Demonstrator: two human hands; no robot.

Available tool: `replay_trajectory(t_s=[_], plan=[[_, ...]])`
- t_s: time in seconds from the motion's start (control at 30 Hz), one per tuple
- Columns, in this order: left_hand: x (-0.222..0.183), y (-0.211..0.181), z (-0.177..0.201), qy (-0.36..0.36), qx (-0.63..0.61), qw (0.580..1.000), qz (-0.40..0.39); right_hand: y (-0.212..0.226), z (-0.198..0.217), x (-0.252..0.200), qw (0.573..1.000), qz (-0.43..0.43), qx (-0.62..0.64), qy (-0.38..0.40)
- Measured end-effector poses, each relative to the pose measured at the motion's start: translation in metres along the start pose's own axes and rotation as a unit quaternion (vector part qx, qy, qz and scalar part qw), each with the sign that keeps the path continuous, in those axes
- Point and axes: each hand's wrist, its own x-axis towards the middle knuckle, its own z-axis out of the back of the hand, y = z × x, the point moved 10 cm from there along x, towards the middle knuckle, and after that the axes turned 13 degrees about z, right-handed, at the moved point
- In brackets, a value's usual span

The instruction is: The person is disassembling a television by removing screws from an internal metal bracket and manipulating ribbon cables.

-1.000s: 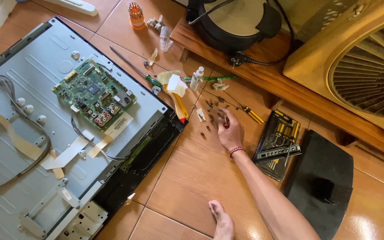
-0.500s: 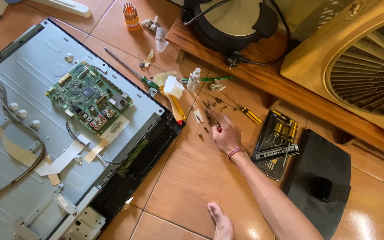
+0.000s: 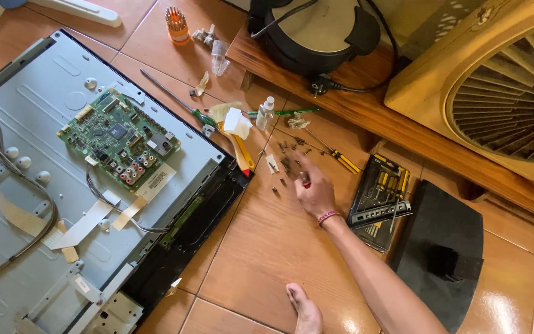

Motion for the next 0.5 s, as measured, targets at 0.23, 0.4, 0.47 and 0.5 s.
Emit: replay_trajectory(t_s=[0.23,0.4,0.47,0.5], plan=[[0.032,-0.084,-0.056,0.004,0.006,1.0,0.012,-0.004,0.012,0.014,1.0,-0.017,0.013,-0.016],[0.041,-0.071,-0.055,-0.013,-0.021,0.999,0.024,-0.001,0.007,0.025,0.999,-0.001,-0.002,0.037],[0.042,-0.072,-0.056,-0.012,-0.021,0.999,0.02,0.001,0.016,0.016,0.998,-0.041,0.041,0.021],[0.041,-0.072,-0.055,-0.012,-0.02,1.0,0.017,-0.002,0.021,0.01,0.993,-0.083,0.084,0.004]])
